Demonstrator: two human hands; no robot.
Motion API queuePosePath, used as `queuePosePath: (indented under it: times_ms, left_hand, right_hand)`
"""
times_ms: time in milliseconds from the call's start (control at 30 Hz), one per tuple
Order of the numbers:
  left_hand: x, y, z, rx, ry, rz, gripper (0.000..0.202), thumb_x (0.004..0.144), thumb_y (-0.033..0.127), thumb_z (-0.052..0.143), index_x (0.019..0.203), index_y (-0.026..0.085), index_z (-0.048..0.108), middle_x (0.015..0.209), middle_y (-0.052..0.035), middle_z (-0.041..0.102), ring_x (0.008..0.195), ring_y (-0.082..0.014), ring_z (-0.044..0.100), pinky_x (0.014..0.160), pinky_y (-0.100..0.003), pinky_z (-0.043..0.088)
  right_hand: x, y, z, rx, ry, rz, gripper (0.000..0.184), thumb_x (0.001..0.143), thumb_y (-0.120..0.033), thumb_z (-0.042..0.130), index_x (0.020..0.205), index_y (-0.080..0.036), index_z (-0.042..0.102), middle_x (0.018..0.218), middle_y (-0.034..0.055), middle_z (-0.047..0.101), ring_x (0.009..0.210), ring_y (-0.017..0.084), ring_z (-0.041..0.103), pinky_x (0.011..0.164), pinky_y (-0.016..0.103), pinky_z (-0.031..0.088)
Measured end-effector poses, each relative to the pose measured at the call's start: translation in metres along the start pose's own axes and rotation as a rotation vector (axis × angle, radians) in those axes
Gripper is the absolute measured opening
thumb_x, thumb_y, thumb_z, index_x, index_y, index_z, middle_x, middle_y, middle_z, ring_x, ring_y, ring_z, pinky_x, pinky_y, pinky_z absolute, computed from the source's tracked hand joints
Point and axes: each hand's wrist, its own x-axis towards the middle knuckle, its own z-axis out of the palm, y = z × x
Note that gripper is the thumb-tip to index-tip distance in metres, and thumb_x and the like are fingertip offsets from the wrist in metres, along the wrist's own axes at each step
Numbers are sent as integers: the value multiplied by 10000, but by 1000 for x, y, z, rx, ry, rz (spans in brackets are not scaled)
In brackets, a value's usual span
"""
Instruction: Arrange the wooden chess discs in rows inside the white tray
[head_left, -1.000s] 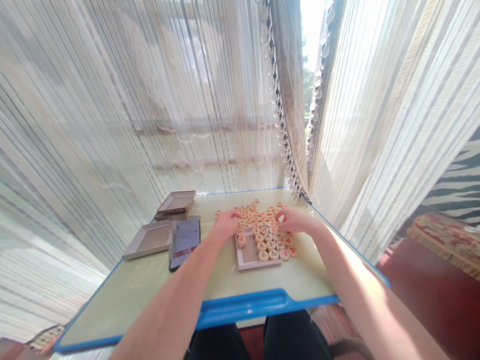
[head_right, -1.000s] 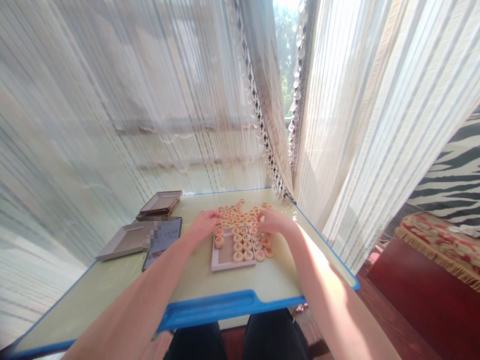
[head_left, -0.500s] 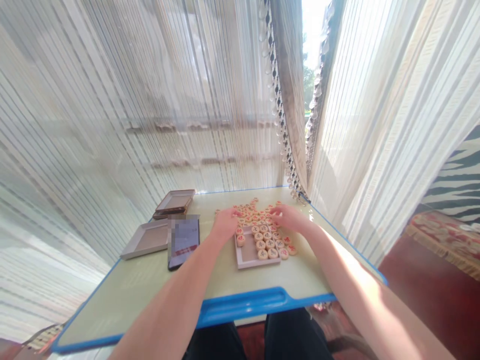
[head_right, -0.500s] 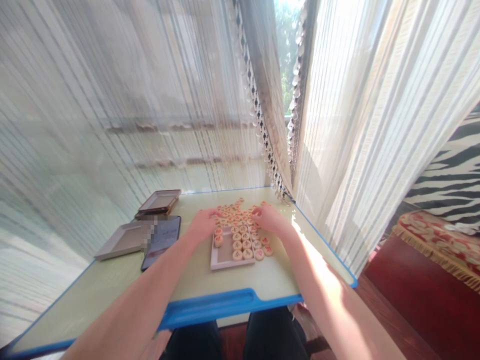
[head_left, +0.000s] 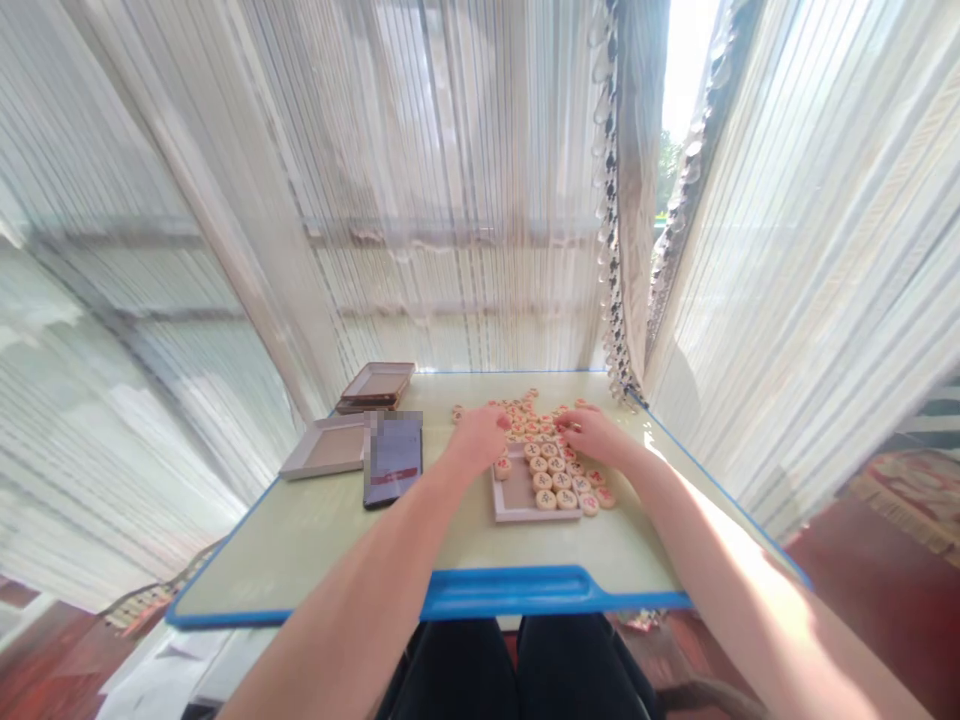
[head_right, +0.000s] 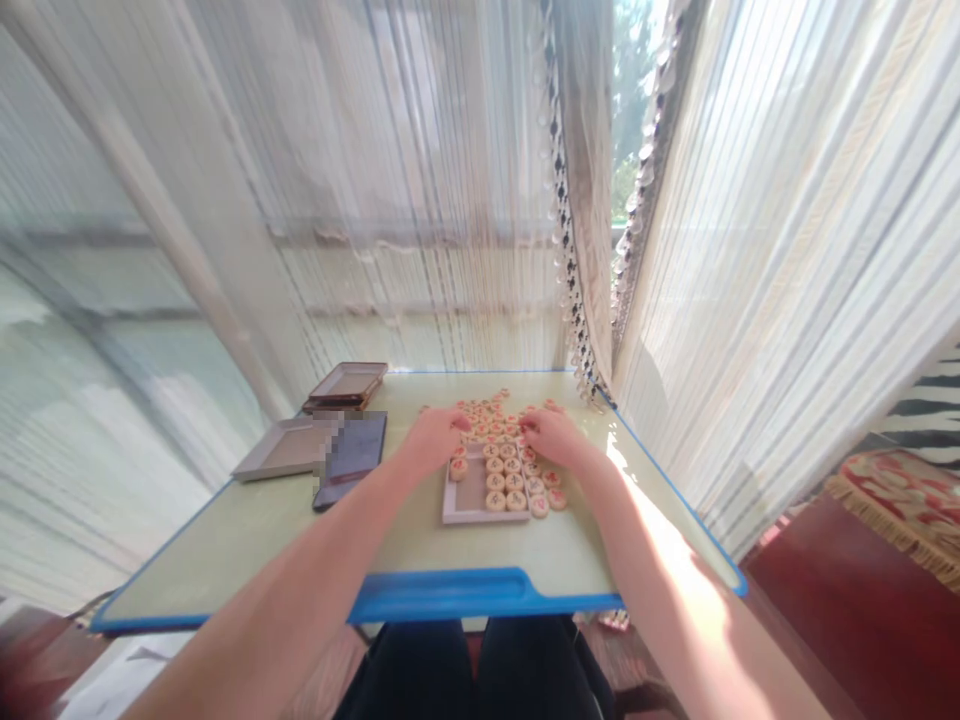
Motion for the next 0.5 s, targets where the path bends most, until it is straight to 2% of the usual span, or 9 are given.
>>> queuePosePath:
  times_ms: [167,367,467,500]
  left_hand:
    - [0,4,2,49,-32,-53,328,726,84,451,915,191,696,965,-66,702,940,-202,614,869,-287,450]
    - [4,3,-6,115,-28,-44,279,755,141,459,858,185,714,886,-78,705,866,-217,621,821,-294,451]
    - [5,-1,-12,162,-48,-44,230,755,222,500,802,177,721,801,-67,696,769,-200,614,741,-268,453]
    - [5,-3,-14,173,-71,-44,222,751,242,511,777,175,721,755,-61,687,727,-191,606,705,-259,449]
  right_hand:
    - [-1,2,-3,34,-23,73,308,836,-254,485,1080,-216,668,1009,44,691,1100,202,526,954,323,361]
    - [2,5,0,189,37,154,235,784,-292,554,944,-186,689,851,31,693,760,162,613,721,253,434]
    - [-2,-7,-3,252,133,185,290,796,-397,534,907,-175,684,828,38,683,733,163,602,669,256,422]
    - [-5,-12,-5,292,129,162,304,792,-412,535,917,-177,682,843,39,682,742,164,599,655,253,420]
